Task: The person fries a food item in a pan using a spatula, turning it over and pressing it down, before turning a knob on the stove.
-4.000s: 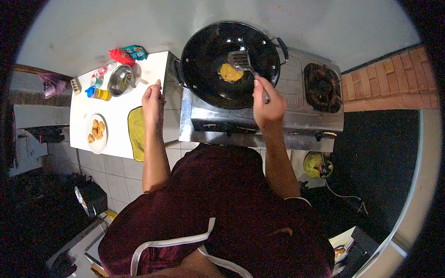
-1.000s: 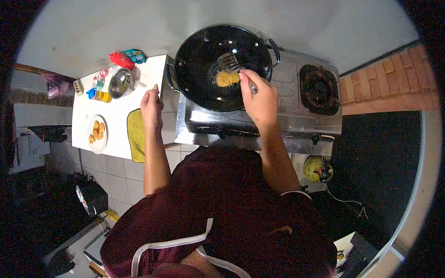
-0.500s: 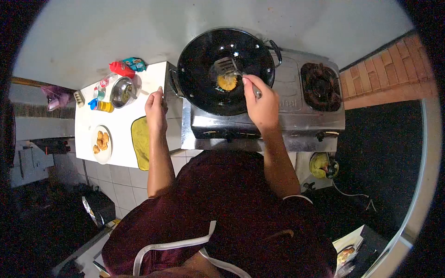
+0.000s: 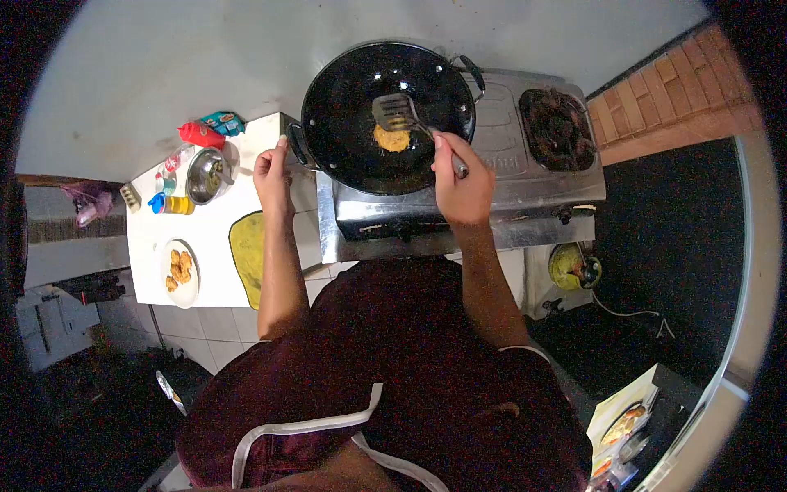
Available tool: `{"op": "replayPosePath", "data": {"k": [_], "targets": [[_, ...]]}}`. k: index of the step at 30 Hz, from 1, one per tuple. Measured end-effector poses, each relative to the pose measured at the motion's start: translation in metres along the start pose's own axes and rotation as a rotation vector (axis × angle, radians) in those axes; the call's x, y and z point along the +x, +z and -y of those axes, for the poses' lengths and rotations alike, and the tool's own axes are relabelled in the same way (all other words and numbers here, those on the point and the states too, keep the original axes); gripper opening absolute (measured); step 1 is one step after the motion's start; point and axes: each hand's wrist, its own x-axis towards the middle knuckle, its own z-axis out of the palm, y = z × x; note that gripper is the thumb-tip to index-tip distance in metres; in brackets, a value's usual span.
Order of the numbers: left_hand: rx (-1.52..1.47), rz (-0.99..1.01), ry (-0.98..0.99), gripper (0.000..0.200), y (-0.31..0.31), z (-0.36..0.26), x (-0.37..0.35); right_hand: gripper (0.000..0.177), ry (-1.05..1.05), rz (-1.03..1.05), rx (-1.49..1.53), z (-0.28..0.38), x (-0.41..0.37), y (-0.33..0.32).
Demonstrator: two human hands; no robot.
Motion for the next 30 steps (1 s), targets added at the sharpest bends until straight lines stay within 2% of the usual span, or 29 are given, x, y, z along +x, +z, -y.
{"op": "replayPosePath", "data": {"k": [4,6,7,9,12,19,20,21,23,27,29,30], "targets": [[0.03,0.001,0.009,0.024,0.002,-0.001,0.006,0.018,0.022,-0.054,-0.041,-0.008,-0.003,0.01],[0.048,0.012,-0.007,0.023,0.001,0.001,0.007,0.018,-0.173,-0.075,-0.154,-0.01,-0.004,0.023],[0.038,0.026,-0.015,0.024,0.0,0.004,0.009,0.017,-0.342,-0.105,-0.226,-0.006,-0.004,0.026],[0.024,0.044,-0.025,0.024,0.001,0.005,0.01,0.016,-0.188,-0.005,-0.187,0.008,-0.008,0.023],[0.016,0.052,-0.051,0.023,0.001,0.001,0.009,0.016,-0.076,-0.07,-0.192,0.008,-0.01,0.021],[0.054,0.118,-0.029,0.025,0.0,0.0,0.009,0.017,-0.092,-0.256,-0.18,-0.007,0.01,0.022],[0.056,0.128,-0.031,0.025,0.001,-0.001,0.009,0.017,-0.004,-0.227,-0.131,-0.003,0.013,0.02],[0.053,0.129,-0.03,0.025,0.0,0.0,0.011,0.017,-0.007,-0.229,-0.132,-0.006,0.016,0.02],[0.062,0.151,-0.028,0.025,-0.001,0.003,0.013,0.018,-0.151,-0.267,-0.252,-0.019,0.023,0.021],[0.049,0.165,-0.047,0.024,0.001,-0.004,0.01,0.021,-0.14,-0.238,-0.331,-0.019,0.029,0.023],[0.047,0.168,-0.026,0.025,0.0,-0.001,0.011,0.023,-0.018,-0.187,-0.238,-0.008,0.03,0.022],[0.045,0.161,-0.024,0.025,0.001,-0.004,0.009,0.023,-0.022,-0.181,-0.236,-0.009,0.031,0.022]]}}
